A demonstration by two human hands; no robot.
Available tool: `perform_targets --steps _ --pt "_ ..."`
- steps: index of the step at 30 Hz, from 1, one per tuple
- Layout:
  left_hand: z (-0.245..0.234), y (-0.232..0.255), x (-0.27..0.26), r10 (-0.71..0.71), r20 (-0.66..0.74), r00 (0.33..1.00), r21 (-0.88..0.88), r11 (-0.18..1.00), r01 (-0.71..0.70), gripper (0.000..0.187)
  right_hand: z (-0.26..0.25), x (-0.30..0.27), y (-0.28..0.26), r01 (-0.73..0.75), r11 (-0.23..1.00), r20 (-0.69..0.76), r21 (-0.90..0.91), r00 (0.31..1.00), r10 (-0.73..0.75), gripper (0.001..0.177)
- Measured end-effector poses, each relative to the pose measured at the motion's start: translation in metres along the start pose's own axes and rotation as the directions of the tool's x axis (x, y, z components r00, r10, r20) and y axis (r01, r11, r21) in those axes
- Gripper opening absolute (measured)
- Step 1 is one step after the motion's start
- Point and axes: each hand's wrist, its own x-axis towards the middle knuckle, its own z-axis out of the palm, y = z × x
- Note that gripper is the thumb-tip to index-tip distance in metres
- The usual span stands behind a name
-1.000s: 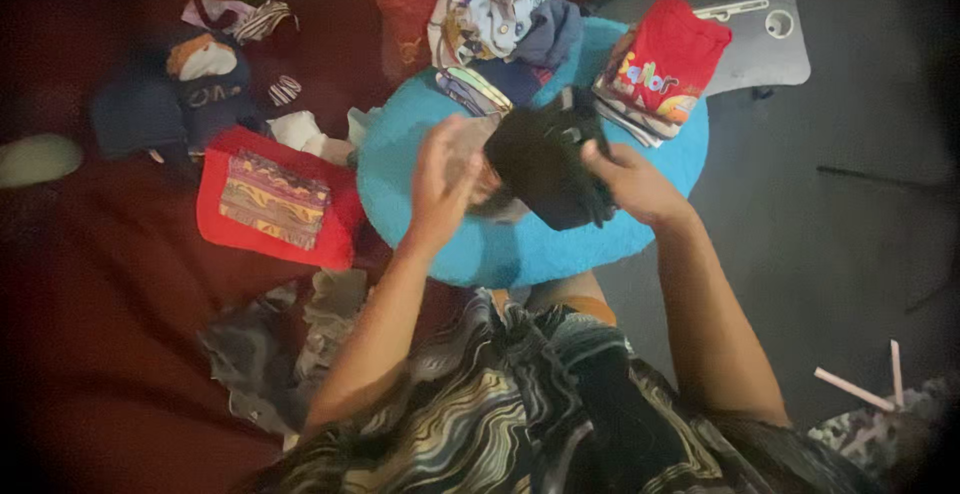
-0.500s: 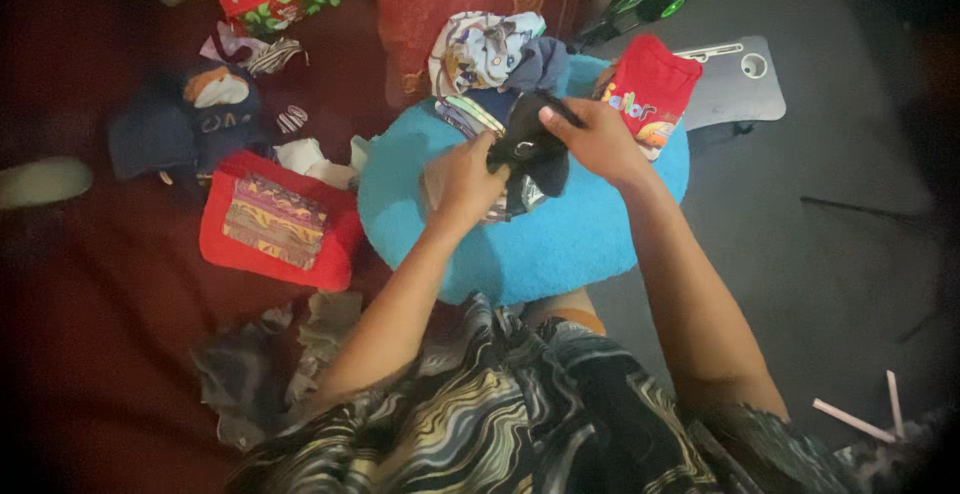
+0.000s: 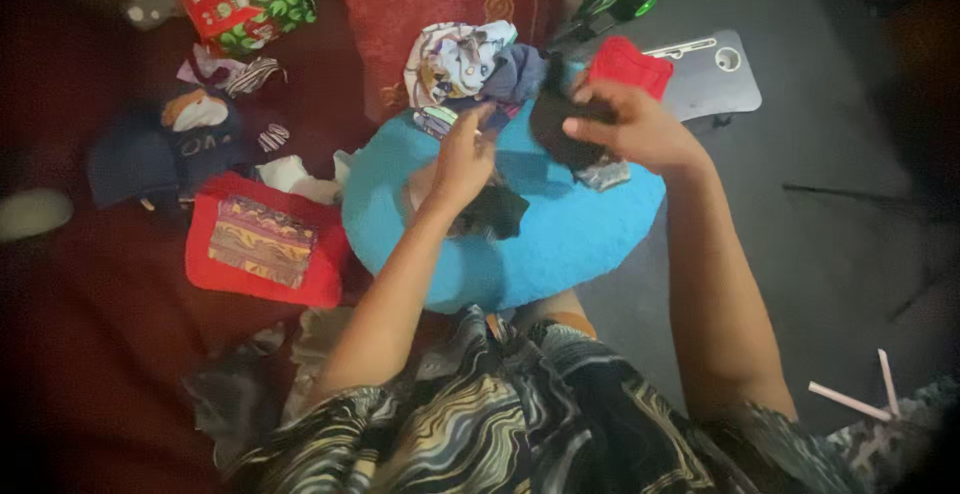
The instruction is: The person folds clothes by hand on a blue cushion, including shirts and shorts, and places them into a stack.
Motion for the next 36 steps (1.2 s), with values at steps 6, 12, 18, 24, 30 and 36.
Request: perform_targets --steps 6,12,18,24,30,36 --pt "0.003 0.02 0.024 0.063 0.387 0.92 -0.673 0.701 0.235 0.055 -0.011 -0.007 -0.007 0.157 0.984 0.196 -0.078 0.971 -0.14 0.027" --pt "-0.009 0.055 0.014 -0.304 0.367 0.879 -0.811 0.359 0.463 0.027 0.021 -0.007 0.037 0.41 0.877 -0.475 -0.252 0.737 -0.481 0.025" --pt "-0.022 0.076 0.003 -0.288 0.262 0.921 -0.884 0.31 0.349 0.027 0.095 -0.02 0.086 0.143 0.988 -0.183 0.051 0.974 -0.131 0.035" --pt "-0.033 0.052 -0.004 -0.215 0.314 0.925 -0.908 0.217 0.358 0.037 0.078 -0.027 0.064 0.085 0.818 0.067 0.569 0.986 -0.15 0.021" --pt "-0.002 -0.059 -0.046 -0.451 0.234 0.861 0.555 0.789 0.262 0.038 0.047 -0.035 0.056 -0.012 0.682 -0.069 0.731 0.993 0.092 0.013" --pt "0.063 -0.139 -0.081 -0.377 0.416 0.827 0.435 0.882 0.183 0.061 0.048 -0.041 0.075 -0.05 0.98 -0.244 0.192 0.965 0.097 0.016"
